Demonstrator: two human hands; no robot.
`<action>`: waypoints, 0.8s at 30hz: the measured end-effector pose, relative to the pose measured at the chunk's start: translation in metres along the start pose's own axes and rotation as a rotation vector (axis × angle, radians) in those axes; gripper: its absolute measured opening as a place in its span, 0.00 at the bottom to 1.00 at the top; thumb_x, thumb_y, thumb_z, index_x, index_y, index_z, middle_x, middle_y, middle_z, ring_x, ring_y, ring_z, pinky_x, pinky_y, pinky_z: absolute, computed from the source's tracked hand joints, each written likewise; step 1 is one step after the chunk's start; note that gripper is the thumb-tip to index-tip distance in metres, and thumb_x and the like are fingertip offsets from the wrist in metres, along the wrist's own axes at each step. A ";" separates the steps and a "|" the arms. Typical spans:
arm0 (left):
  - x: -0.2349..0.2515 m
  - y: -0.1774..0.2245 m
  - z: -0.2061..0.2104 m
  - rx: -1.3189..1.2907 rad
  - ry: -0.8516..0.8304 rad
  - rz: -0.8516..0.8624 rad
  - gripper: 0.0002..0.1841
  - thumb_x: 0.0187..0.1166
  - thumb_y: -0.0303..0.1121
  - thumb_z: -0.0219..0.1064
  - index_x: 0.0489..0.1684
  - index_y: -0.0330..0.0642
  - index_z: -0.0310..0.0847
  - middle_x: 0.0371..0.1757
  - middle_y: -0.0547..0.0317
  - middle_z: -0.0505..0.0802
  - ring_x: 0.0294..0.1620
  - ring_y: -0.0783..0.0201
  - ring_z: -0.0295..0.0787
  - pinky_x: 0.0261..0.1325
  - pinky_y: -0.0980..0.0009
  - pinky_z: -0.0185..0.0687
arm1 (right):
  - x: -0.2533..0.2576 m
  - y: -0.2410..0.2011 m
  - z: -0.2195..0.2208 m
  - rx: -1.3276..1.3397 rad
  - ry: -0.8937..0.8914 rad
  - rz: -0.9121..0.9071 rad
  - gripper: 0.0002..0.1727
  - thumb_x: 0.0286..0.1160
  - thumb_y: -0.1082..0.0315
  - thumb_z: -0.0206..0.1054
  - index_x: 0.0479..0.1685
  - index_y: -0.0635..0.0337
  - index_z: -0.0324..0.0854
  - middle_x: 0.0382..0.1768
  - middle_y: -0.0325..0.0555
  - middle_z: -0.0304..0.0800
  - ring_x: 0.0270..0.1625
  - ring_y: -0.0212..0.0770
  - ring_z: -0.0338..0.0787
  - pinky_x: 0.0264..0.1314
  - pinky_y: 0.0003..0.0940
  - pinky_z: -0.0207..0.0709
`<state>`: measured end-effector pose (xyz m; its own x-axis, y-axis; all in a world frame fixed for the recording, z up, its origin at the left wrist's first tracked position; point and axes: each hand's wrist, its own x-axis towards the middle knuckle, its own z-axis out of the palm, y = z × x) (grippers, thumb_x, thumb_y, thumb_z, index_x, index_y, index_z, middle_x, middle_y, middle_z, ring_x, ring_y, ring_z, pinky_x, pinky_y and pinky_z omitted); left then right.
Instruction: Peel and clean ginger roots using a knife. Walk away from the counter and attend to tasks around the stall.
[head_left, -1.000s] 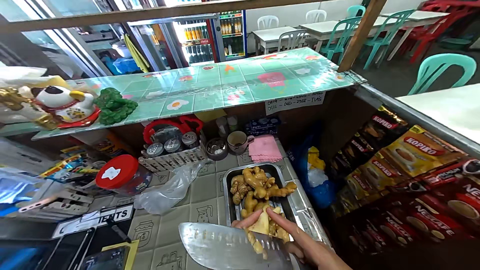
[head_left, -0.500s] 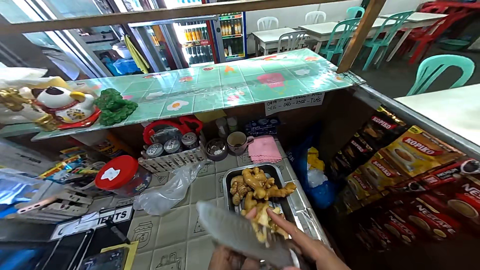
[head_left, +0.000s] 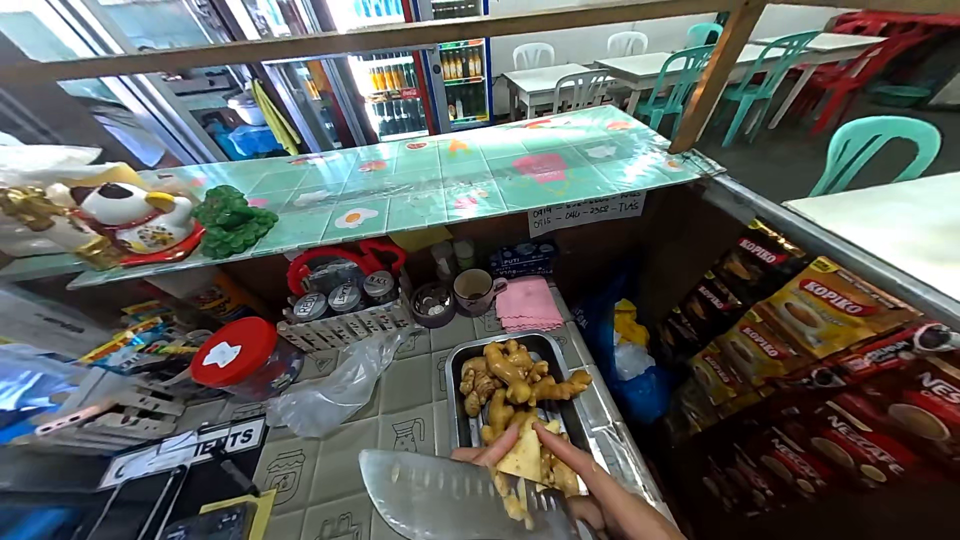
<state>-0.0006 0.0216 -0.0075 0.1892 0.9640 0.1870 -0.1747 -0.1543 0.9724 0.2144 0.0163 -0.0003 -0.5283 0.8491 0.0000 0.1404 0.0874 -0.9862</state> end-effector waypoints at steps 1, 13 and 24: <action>0.002 0.000 0.001 -0.006 0.000 -0.008 0.32 0.69 0.19 0.74 0.75 0.16 0.66 0.72 0.39 0.85 0.73 0.57 0.83 0.78 0.60 0.78 | 0.000 0.000 0.001 0.007 0.004 0.001 0.53 0.77 0.52 0.73 0.97 0.56 0.41 0.51 0.58 0.92 0.41 0.46 0.93 0.45 0.47 0.88; -0.009 0.000 0.000 0.150 0.089 -0.054 0.20 0.74 0.27 0.74 0.59 0.20 0.79 0.62 0.42 0.83 0.59 0.64 0.87 0.62 0.65 0.89 | 0.003 0.014 -0.005 -0.222 0.142 0.001 0.36 0.84 0.49 0.64 0.92 0.44 0.62 0.73 0.46 0.85 0.52 0.44 0.94 0.53 0.52 0.87; 0.000 -0.016 0.001 -0.030 0.116 0.103 0.29 0.65 0.20 0.78 0.66 0.17 0.74 0.62 0.43 0.90 0.64 0.60 0.88 0.73 0.62 0.82 | 0.000 -0.009 0.008 -0.155 -0.011 0.037 0.56 0.76 0.50 0.73 0.97 0.58 0.38 0.35 0.53 0.90 0.29 0.46 0.86 0.36 0.50 0.84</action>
<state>0.0032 0.0237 -0.0234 0.0561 0.9622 0.2666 -0.2161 -0.2490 0.9441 0.2063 0.0108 0.0069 -0.5296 0.8474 -0.0383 0.2867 0.1363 -0.9483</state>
